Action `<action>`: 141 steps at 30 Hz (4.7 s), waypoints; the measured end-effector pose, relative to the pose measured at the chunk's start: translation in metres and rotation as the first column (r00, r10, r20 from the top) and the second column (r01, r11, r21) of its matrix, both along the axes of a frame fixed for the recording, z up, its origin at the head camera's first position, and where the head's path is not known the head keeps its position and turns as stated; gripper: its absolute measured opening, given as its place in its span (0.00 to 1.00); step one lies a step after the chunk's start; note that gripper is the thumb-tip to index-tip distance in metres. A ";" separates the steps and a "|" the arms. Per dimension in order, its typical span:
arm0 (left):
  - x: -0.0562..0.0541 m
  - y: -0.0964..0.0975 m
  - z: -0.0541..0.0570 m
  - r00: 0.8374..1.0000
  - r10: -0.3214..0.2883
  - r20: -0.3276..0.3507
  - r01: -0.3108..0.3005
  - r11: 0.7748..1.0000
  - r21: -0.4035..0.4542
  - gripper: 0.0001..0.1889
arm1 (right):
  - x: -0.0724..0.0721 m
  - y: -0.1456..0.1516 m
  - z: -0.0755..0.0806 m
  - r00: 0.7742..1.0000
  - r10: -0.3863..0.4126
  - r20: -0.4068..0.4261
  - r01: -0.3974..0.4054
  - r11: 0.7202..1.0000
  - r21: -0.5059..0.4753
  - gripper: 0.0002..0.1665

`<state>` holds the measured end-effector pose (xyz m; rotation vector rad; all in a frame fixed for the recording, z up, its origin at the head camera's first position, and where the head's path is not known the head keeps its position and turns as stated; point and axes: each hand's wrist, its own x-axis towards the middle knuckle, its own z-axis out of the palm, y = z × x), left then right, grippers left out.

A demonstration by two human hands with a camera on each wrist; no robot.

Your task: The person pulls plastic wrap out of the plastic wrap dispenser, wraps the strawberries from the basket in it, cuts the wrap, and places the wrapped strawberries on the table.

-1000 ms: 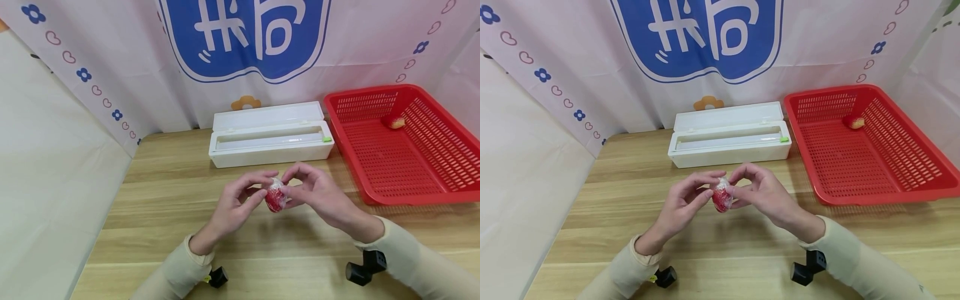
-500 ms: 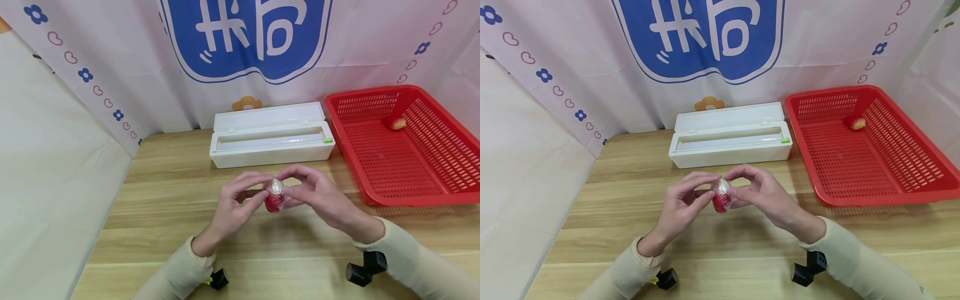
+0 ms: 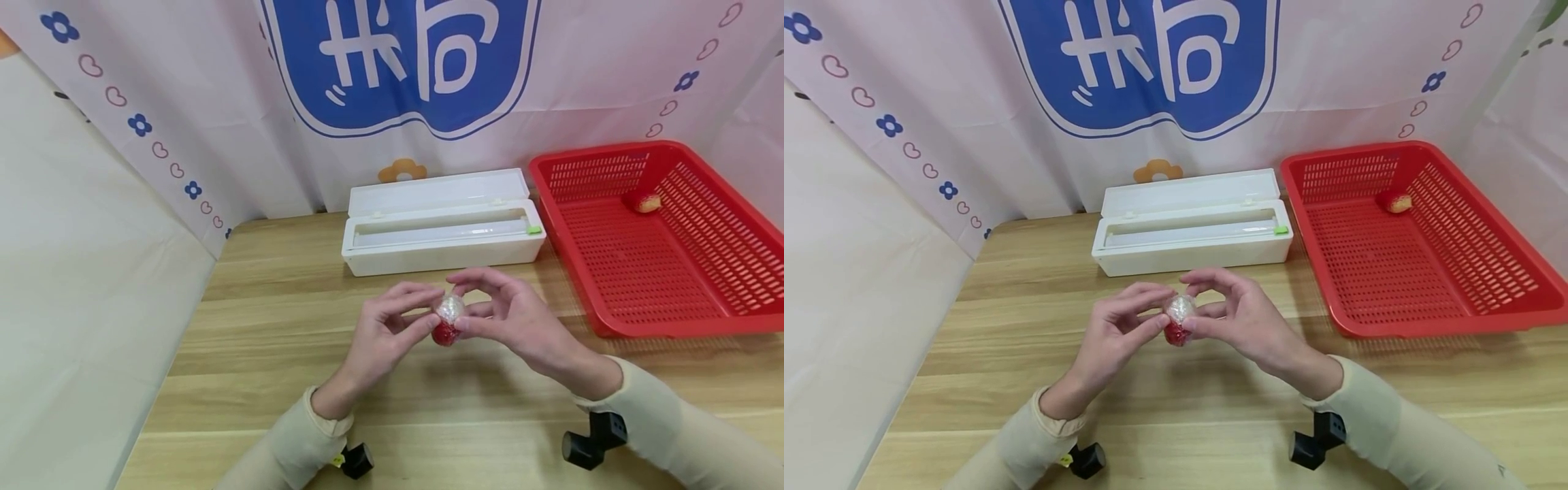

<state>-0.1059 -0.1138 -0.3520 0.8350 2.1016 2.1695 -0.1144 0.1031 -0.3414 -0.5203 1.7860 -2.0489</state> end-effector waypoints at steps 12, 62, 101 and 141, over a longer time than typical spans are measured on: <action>0.005 0.001 0.003 0.999 0.052 0.009 -0.050 0.989 -0.136 0.16 | 0.007 0.003 0.001 0.991 -0.065 -0.116 0.079 0.989 0.121 0.22; -0.096 -0.193 0.021 0.732 0.643 0.224 -0.479 0.720 -0.503 0.25 | -0.096 0.068 0.050 0.828 0.447 -0.339 0.202 0.327 0.923 0.27; -0.125 -0.245 -0.050 0.478 0.782 0.400 -0.456 0.610 -0.648 0.26 | -0.100 0.060 0.044 0.825 0.496 -0.272 0.165 0.250 0.954 0.31; -0.120 -0.199 0.010 0.631 0.774 0.051 -0.570 0.508 -0.645 0.23 | -0.103 0.061 0.048 0.845 0.484 -0.225 0.119 0.241 0.963 0.33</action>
